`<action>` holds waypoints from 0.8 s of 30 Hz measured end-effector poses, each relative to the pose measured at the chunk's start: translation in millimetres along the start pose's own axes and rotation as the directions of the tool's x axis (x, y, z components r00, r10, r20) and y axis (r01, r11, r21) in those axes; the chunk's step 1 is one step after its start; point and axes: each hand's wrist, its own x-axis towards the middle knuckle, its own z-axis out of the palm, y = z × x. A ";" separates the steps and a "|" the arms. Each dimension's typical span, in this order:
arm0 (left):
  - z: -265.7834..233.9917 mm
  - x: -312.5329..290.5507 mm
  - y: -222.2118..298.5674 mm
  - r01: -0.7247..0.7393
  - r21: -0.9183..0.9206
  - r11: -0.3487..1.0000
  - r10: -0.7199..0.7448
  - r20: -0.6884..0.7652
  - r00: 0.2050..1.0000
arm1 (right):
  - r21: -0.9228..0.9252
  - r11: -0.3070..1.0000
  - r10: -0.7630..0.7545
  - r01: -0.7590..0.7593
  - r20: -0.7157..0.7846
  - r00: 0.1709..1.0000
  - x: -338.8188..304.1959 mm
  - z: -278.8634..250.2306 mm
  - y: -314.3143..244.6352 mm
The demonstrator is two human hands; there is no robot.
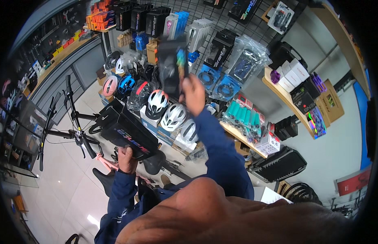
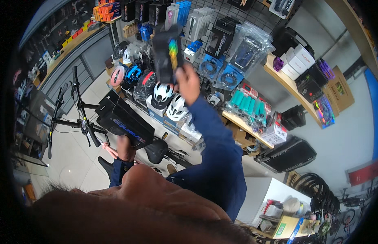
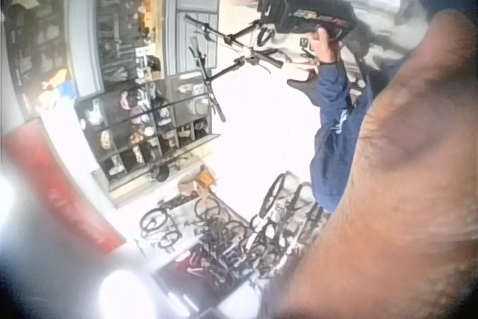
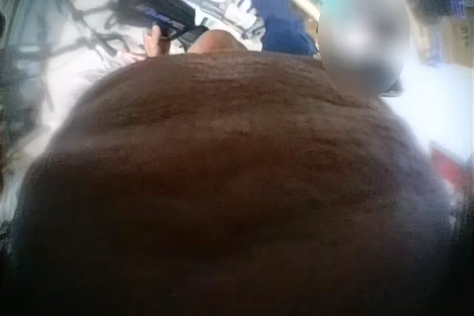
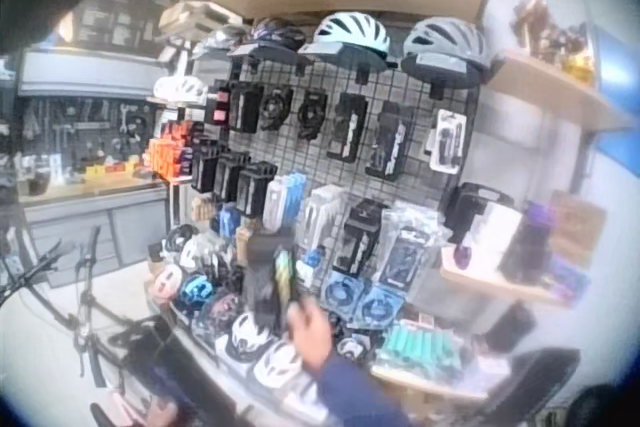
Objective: The person opens a glass cabinet and removes several boxed bicycle accessories, including lights and other components. They walk to a display wall and place the items on shelves, then return to the cabinet to retrieve more boxes and repeat the process.
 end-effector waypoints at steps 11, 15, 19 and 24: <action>11.2 8.7 -42.6 -0.054 0.067 0.996 0.059 -0.075 0.995 | -0.223 0.827 -0.558 0.516 -0.225 0.799 373.0 -65.3 -102.6; 17.9 12.6 -35.7 -0.024 0.082 0.996 0.034 -0.116 0.993 | -0.191 0.876 -0.481 0.442 -0.327 0.813 404.6 -69.6 -119.7; 20.8 19.0 -35.3 -0.048 0.075 0.996 0.056 -0.106 0.993 | -0.272 0.864 -0.495 0.424 -0.299 0.816 415.1 -80.7 -112.1; 33.1 29.6 -33.6 -0.145 0.065 0.987 0.149 -0.067 0.987 | -0.319 0.829 -0.551 0.458 -0.328 0.768 422.6 -87.6 -97.3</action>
